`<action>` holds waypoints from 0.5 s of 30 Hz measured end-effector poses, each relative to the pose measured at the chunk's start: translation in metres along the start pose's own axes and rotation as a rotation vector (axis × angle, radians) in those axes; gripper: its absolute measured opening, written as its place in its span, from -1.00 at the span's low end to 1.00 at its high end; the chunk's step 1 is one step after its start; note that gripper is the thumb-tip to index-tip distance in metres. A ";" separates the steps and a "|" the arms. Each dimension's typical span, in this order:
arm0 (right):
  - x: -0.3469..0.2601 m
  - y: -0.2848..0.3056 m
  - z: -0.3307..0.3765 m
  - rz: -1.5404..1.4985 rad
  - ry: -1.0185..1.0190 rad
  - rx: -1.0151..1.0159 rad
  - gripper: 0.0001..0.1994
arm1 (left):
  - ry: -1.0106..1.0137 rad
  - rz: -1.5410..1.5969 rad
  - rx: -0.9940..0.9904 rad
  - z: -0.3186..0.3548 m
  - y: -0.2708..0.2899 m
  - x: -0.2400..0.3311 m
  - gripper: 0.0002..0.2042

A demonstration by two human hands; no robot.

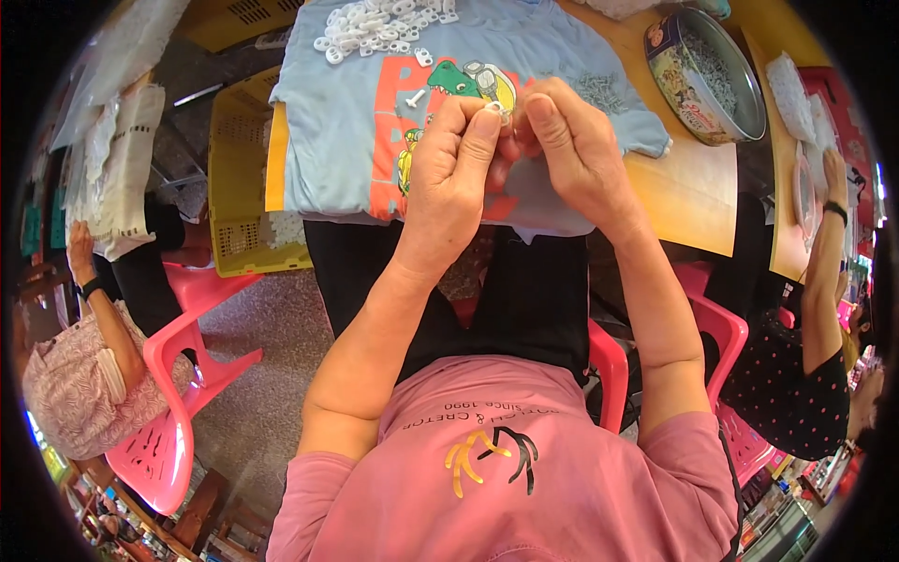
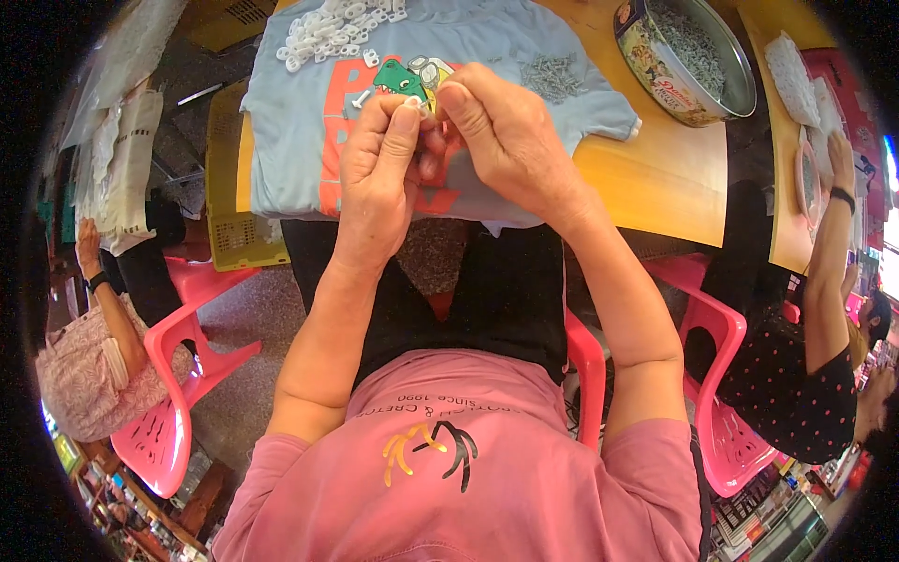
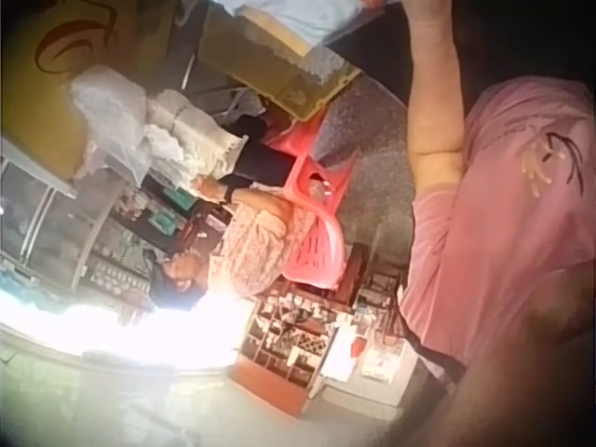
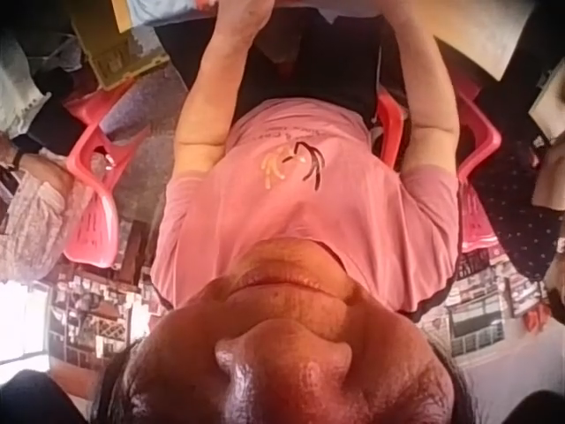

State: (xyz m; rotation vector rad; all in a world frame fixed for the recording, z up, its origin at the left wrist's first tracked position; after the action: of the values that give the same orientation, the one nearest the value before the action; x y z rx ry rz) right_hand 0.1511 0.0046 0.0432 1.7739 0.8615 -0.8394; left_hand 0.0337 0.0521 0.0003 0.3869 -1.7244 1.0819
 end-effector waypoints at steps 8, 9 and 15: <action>-0.007 0.009 -0.005 0.113 0.042 -0.042 -0.73 | -0.003 -0.025 -0.029 0.001 -0.003 0.000 -0.83; -0.007 0.010 -0.006 0.182 0.074 -0.069 -0.76 | -0.006 -0.026 -0.028 0.001 -0.003 0.000 -0.83; -0.017 0.013 -0.012 0.325 0.197 -0.130 -0.82 | -0.037 -0.109 -0.020 0.003 -0.003 0.004 -0.85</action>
State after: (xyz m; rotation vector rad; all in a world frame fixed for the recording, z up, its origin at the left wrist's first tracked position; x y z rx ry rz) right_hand 0.1550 0.0089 0.0669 1.8369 0.7079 -0.3952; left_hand 0.0323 0.0493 0.0051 0.4857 -1.7250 0.9838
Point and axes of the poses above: each hand's wrist, its own z-axis away from the middle knuckle, its own y-axis out of the back of the hand, x = y × z, the point moved 6 cm from there along -z, towards the middle knuckle, and after that the axes turned 2 degrees about z, right-handed, at the moved point
